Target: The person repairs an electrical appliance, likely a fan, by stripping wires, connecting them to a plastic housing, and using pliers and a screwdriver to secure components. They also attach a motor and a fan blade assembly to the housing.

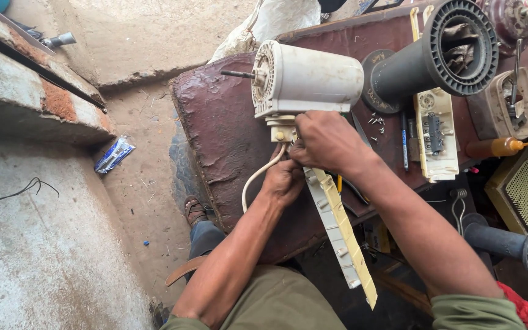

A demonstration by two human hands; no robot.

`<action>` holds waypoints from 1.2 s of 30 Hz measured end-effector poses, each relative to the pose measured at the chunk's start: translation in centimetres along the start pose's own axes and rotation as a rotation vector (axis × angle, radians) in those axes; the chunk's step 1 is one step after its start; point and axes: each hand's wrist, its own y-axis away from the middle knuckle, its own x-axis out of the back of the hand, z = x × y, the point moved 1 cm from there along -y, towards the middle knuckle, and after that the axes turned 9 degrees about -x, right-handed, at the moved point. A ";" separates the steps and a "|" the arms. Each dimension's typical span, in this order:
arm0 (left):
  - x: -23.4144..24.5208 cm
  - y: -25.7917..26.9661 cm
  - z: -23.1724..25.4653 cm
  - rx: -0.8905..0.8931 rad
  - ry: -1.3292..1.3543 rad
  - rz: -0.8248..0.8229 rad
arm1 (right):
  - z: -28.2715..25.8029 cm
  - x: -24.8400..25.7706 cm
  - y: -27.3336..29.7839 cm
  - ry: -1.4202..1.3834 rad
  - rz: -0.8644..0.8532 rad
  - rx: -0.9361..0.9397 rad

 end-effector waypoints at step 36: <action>-4.0 1.7 0.4 0.007 -0.285 0.044 | -4.1 -5.0 13.1 -0.486 0.228 -0.412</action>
